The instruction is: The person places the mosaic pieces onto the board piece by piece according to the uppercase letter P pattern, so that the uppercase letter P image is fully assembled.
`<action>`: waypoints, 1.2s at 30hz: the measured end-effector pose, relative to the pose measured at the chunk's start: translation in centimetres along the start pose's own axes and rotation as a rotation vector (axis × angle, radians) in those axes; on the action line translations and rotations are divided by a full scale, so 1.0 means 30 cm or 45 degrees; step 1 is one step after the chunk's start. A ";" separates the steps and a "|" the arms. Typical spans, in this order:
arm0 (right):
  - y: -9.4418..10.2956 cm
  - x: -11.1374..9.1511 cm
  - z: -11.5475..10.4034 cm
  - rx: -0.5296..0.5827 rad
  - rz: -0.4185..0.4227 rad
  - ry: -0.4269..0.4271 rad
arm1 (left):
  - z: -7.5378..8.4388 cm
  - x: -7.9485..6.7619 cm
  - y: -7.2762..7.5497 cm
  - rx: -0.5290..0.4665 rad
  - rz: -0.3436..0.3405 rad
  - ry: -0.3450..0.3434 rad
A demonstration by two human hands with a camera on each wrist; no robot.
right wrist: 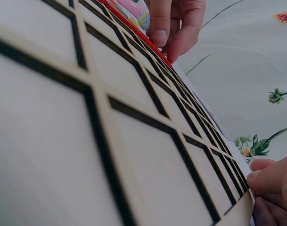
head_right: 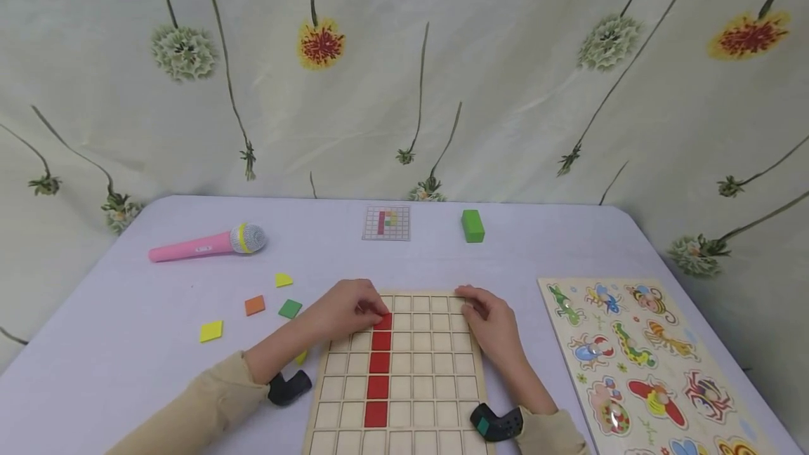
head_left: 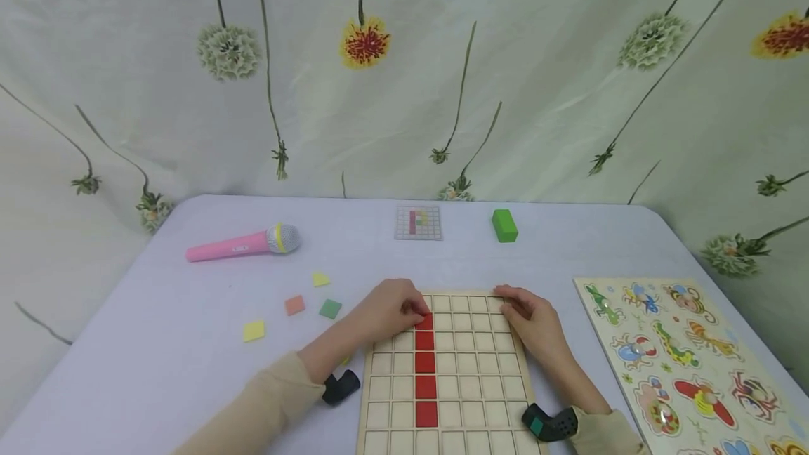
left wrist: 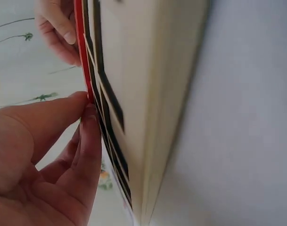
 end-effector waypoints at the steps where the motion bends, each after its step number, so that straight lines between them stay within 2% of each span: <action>1: 0.000 0.000 0.000 0.003 0.001 -0.003 | 0.008 -0.004 0.002 0.026 0.003 -0.013; 3: 0.000 0.001 0.001 0.010 -0.001 -0.004 | 0.011 -0.018 0.007 0.033 0.001 -0.020; 5: 0.000 0.002 0.001 0.014 -0.003 -0.006 | -0.006 -0.042 0.020 -0.036 0.014 -0.004; 8: -0.005 0.003 0.005 0.007 -0.005 -0.009 | -0.069 -0.106 0.066 -0.175 0.086 0.071; 11: -0.007 0.002 0.006 -0.005 -0.002 -0.014 | -0.156 -0.206 0.152 -0.246 0.202 0.145; 14: -0.006 0.001 0.003 -0.014 -0.001 -0.012 | -0.254 -0.334 0.253 -0.215 0.288 0.236; 16: -0.005 -0.001 -0.002 -0.014 0.000 -0.005 | -0.317 -0.423 0.309 -0.157 0.301 0.308; 19: -0.002 -0.002 -0.005 -0.007 0.001 0.000 | -0.397 -0.539 0.354 -0.045 0.252 0.449; 21: 0.000 -0.002 -0.004 -0.005 0.005 -0.003 | -0.432 -0.584 0.359 0.028 0.206 0.478; 24: 0.004 -0.003 -0.003 0.006 0.012 0.002 | -0.462 -0.601 0.352 0.099 0.180 0.493; 26: 0.004 -0.002 -0.001 0.021 0.009 0.003 | -0.466 -0.593 0.348 0.120 0.187 0.483; 29: 0.001 0.000 0.003 0.031 0.006 0.000 | -0.458 -0.575 0.334 0.132 0.178 0.519; 33: 0.001 0.002 0.005 0.027 0.008 0.004 | -0.410 -0.535 0.317 0.138 0.168 0.522; 36: 0.003 0.002 0.004 0.033 0.010 0.019 | -0.338 -0.471 0.303 0.116 0.198 0.435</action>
Point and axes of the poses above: each hand's wrist, its own x-axis towards the middle knuckle, its own y-axis out of the back of the hand, z = x × y, the point moved 8 cm from there along x, towards the middle knuckle, and after that the axes turned 4 degrees about -z, right-handed, at the moved point
